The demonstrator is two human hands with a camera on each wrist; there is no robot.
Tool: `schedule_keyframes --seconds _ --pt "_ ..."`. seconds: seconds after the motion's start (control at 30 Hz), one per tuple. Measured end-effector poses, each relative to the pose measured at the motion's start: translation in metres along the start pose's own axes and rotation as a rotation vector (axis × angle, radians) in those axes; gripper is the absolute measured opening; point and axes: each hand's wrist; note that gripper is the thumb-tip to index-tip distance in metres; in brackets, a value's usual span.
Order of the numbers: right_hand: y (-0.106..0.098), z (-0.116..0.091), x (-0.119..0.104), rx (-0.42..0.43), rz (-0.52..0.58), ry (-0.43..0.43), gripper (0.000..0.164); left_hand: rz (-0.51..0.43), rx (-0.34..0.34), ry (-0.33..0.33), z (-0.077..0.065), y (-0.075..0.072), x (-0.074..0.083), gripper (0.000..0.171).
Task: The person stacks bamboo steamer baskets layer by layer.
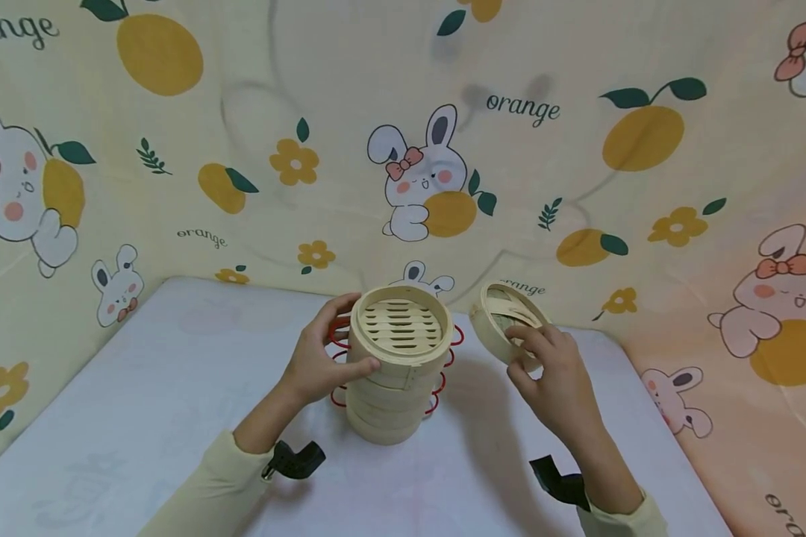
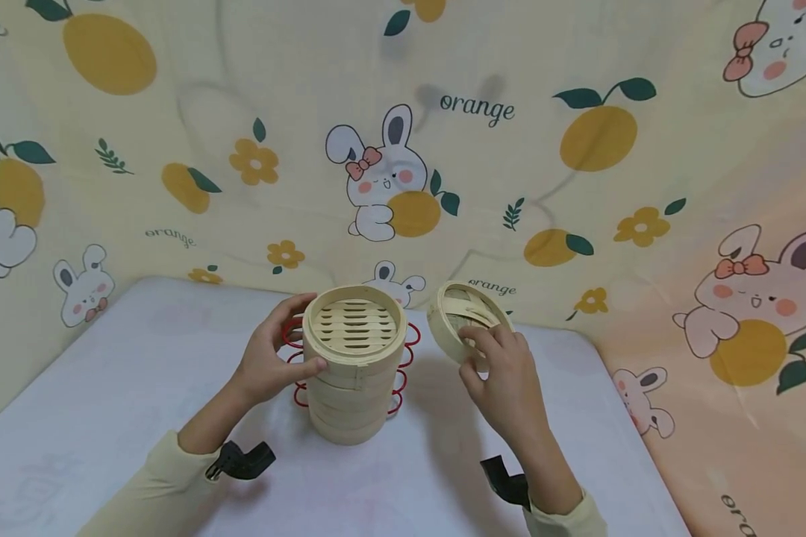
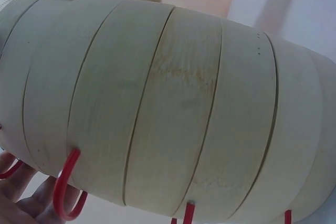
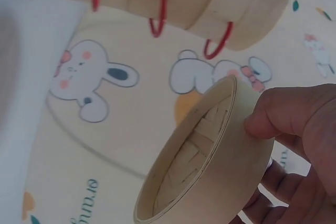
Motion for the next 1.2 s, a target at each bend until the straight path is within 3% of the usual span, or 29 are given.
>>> schedule_keyframes --seconds 0.53,0.77,1.2 --pt "-0.011 0.02 -0.022 0.022 0.023 -0.011 0.036 0.002 0.001 -0.025 0.0 0.001 -0.001 0.083" --pt "-0.014 0.028 -0.034 -0.016 0.027 -0.017 0.037 0.001 0.0 -0.038 0.0 0.001 0.001 0.084" --pt "-0.013 0.042 -0.054 -0.052 0.086 -0.202 0.038 -0.012 -0.012 -0.018 -0.001 -0.001 0.003 0.08"
Point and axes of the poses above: each hand's wrist, its own z-axis towards the middle knuckle, its own y-axis out of the palm, x = y × z, and after that the axes turned 3 degrees about -x, right-handed
